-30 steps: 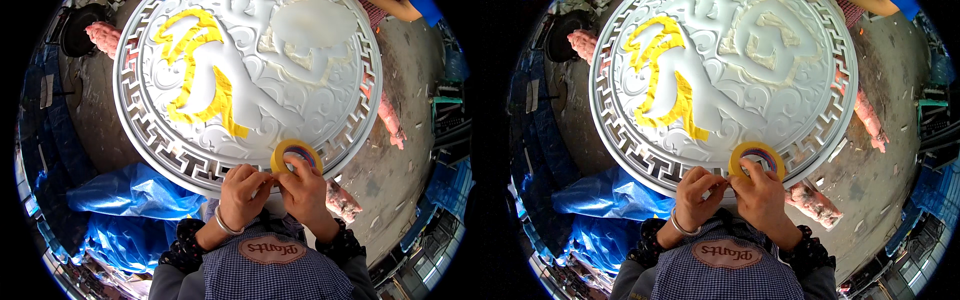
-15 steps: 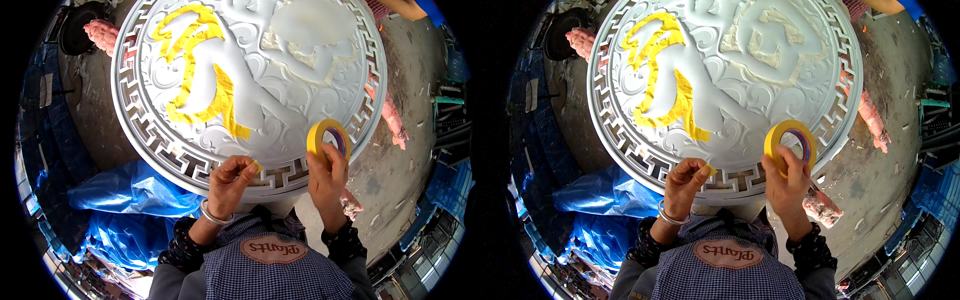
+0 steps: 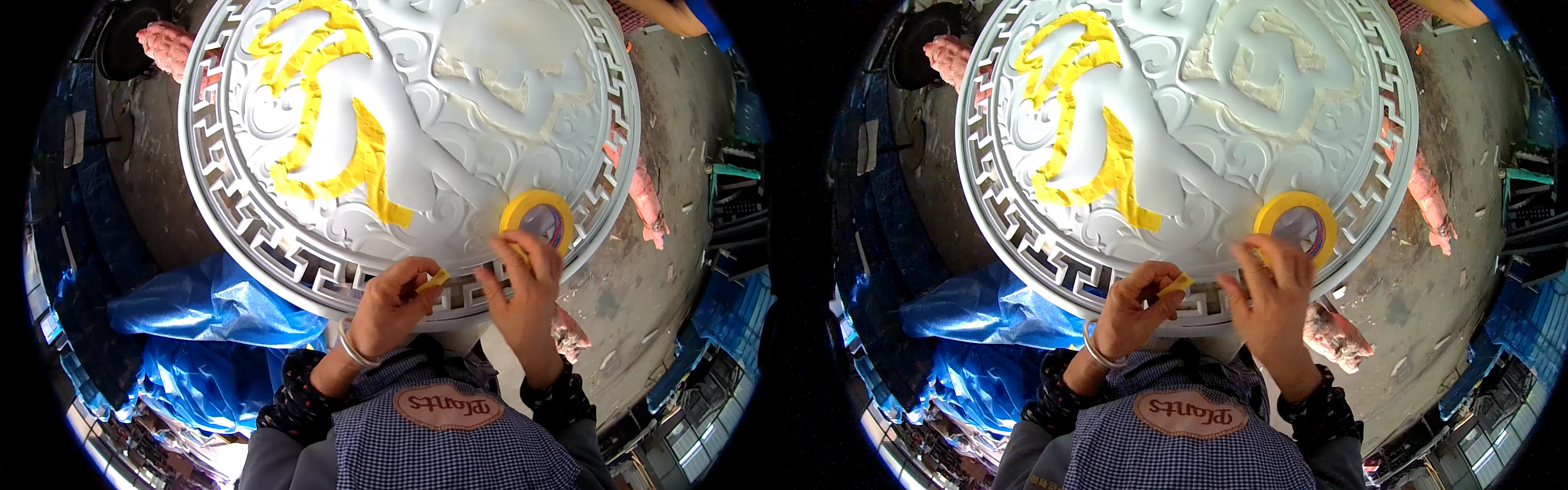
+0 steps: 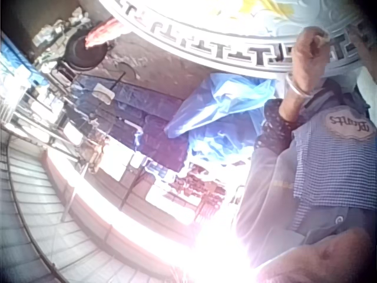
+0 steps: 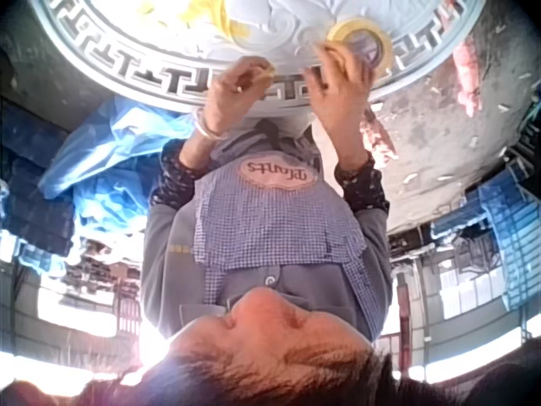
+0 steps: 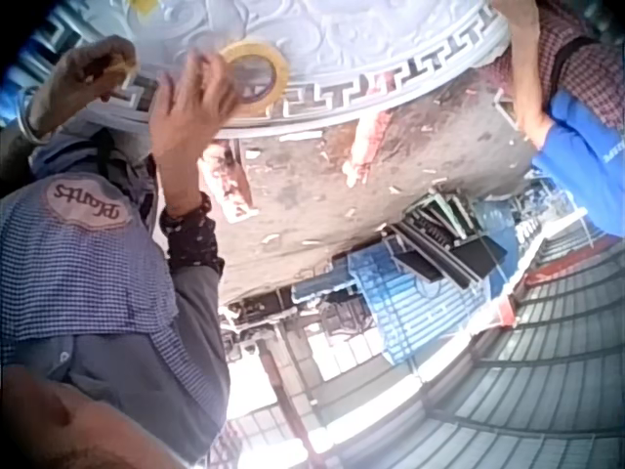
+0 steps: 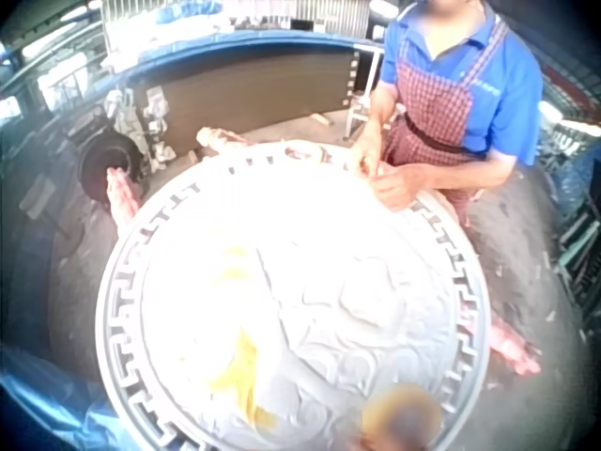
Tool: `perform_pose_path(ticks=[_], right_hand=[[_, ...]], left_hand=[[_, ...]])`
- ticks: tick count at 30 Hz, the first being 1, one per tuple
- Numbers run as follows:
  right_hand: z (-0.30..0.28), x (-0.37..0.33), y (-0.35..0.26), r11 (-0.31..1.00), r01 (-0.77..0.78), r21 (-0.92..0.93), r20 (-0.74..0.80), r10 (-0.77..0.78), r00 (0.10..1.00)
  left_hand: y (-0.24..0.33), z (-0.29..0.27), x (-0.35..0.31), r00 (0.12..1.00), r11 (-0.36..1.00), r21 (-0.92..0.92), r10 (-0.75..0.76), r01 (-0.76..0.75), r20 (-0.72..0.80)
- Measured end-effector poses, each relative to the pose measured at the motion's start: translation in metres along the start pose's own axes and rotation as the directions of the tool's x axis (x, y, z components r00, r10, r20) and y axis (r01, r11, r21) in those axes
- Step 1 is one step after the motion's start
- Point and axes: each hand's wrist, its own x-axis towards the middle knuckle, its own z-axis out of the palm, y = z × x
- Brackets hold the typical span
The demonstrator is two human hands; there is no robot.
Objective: The person applies yellow masking tape to a large white decorative circular panel, carefully following the contours of a raised design. Another person works on the same panel in the background.
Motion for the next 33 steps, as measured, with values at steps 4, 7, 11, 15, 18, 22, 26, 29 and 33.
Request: perform_pose_path(ticks=[4,7,11,15,18,22,26,29,33], right_hand=[[0.018,0.002,-0.018,0.749,-0.265,0.608,0.226,0.156,0.961],[0.032,-0.004,-0.020,0.536,-0.429,0.727,0.351,0.246,0.903],[0.039,-0.006,-0.024,0.618,-0.392,0.682,0.280,0.274,0.920],[0.051,-0.001,-0.029,0.686,-0.290,0.667,0.127,0.279,0.952],[0.056,0.002,-0.031,0.576,-0.334,0.746,0.146,0.348,0.926],[0.069,0.010,-0.028,0.527,-0.385,0.757,0.172,0.407,0.897],[0.077,0.022,-0.025,0.526,-0.451,0.721,0.203,0.461,0.864],[0.080,0.028,-0.023,0.614,-0.451,0.647,0.175,0.457,0.872],[0.086,0.034,-0.024,0.704,-0.424,0.570,0.108,0.448,0.888]], left_hand=[[0.006,0.001,0.001,1.000,1.000,0.003,0.004,-0.004,0.017],[0.010,-0.007,0.002,0.996,0.990,0.135,0.033,-0.044,0.080],[0.005,-0.005,0.003,0.994,0.947,0.304,0.112,-0.100,-0.021],[0.014,0.003,0.010,0.967,0.936,0.348,0.127,-0.044,-0.219],[0.008,-0.005,0.019,0.944,0.987,0.156,0.077,-0.028,-0.320],[-0.003,-0.010,0.033,0.937,0.996,0.067,0.081,-0.062,-0.340],[-0.013,-0.011,0.046,0.872,0.940,0.294,0.285,-0.173,-0.397],[-0.004,-0.007,0.052,0.821,0.863,0.471,0.396,-0.181,-0.410],[-0.008,-0.006,0.058,0.819,0.835,0.538,0.386,-0.115,-0.424]])
